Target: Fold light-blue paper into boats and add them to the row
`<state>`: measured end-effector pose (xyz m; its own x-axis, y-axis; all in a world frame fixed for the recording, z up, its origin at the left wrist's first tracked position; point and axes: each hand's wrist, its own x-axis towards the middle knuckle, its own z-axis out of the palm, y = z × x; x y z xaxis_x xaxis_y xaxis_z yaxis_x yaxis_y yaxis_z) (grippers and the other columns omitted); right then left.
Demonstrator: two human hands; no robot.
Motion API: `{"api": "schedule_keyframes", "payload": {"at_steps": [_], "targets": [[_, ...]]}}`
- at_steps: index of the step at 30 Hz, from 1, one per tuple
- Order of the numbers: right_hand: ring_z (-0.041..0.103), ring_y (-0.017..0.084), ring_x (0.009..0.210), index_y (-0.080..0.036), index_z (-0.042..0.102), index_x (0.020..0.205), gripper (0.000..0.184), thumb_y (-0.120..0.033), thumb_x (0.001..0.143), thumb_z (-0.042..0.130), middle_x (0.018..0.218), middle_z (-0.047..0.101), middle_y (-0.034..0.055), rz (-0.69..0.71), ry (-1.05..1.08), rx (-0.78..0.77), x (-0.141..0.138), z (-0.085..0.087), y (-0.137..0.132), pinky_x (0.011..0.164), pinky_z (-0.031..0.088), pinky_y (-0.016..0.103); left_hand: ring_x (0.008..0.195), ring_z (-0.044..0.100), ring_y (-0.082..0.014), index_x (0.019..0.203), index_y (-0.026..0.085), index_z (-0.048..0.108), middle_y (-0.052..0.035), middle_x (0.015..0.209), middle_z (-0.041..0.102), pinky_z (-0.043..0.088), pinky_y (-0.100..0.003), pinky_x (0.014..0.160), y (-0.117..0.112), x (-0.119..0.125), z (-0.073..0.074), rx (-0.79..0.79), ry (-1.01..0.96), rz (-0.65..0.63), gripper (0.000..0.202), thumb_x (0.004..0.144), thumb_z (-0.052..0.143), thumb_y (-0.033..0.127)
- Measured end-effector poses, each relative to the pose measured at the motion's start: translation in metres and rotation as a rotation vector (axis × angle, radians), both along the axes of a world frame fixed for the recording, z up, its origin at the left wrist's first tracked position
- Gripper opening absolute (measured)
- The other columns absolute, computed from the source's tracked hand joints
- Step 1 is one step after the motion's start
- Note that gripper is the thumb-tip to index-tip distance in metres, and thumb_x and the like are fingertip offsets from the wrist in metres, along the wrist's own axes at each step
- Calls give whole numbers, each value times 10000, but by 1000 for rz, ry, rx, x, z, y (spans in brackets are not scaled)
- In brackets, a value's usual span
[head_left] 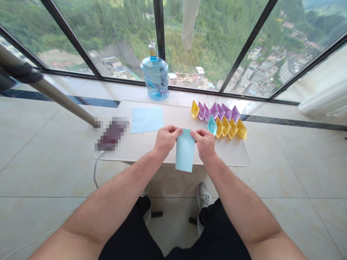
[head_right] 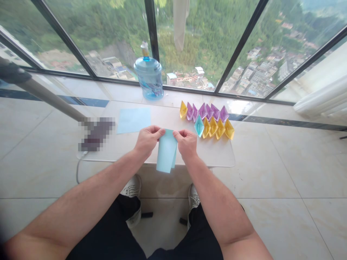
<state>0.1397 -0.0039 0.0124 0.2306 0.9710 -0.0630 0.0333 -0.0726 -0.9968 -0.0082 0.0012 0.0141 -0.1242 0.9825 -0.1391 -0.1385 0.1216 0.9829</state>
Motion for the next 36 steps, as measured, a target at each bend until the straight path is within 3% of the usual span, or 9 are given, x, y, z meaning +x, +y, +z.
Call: {"api": "schedule_keyframes", "payload": {"at_steps": [4, 9, 12, 18, 21, 27, 32, 36], "targets": [[451, 117, 542, -201, 645, 630, 278, -448, 669, 766, 570, 544, -39, -31, 43, -25, -4, -1, -2, 535, 387, 271, 515, 418, -88, 615, 177, 613, 33, 555, 504, 340, -236, 493, 1, 1, -2, 7, -9, 3, 339, 731, 747, 465], [444, 112, 551, -196, 656, 622, 274, -440, 678, 768, 575, 557, -34, -15, 9, 3, -4, 0, -2, 536, 375, 264, 625, 535, -113, 718, 172, 663, 10, 669, 624, 454, -242, 598, 3, 0, -3, 56, -35, 73, 251, 663, 807, 370], [459, 115, 560, -195, 663, 631, 280, -448, 677, 773, 592, 582, -30, -9, 7, 13, -3, 1, -2, 543, 386, 265, 609, 524, -108, 695, 172, 640, 14, 651, 610, 448, -242, 594, 1, -1, -2, 42, -45, 85, 293, 667, 811, 408], [485, 126, 575, -203, 652, 634, 292, -467, 685, 765, 601, 587, -25, -55, 3, 28, -1, -1, -2, 551, 411, 271, 573, 492, -110, 658, 164, 653, 12, 596, 574, 401, -250, 564, -2, -3, -3, 14, 42, -127, 378, 728, 770, 516], [488, 124, 580, -206, 643, 623, 283, -449, 673, 779, 596, 576, -28, -72, 40, 35, 1, -1, -1, 560, 421, 270, 537, 437, -97, 602, 166, 619, 27, 549, 521, 334, -242, 516, -3, -3, -2, 26, 135, -110, 375, 724, 774, 486], [475, 116, 571, -207, 628, 625, 270, -420, 662, 791, 590, 553, -37, -135, 97, 38, 8, 1, 3, 547, 408, 268, 630, 545, -133, 668, 158, 679, -10, 642, 627, 454, -269, 636, -5, -3, 3, -7, 65, -212, 340, 716, 773, 481], [463, 109, 563, -208, 628, 613, 256, -392, 653, 803, 569, 537, -43, -149, 139, 60, 11, 4, 5, 540, 398, 265, 574, 470, -112, 639, 163, 659, 13, 579, 569, 364, -252, 564, -6, -3, 2, 38, 187, -175, 293, 739, 737, 428], [453, 108, 547, -209, 622, 616, 270, -407, 656, 802, 552, 524, -47, -150, 151, 47, 10, 4, 3, 530, 393, 271, 614, 503, -127, 696, 149, 689, -7, 644, 610, 380, -257, 582, -8, -1, 3, 49, 167, -254, 329, 759, 708, 472]]}}
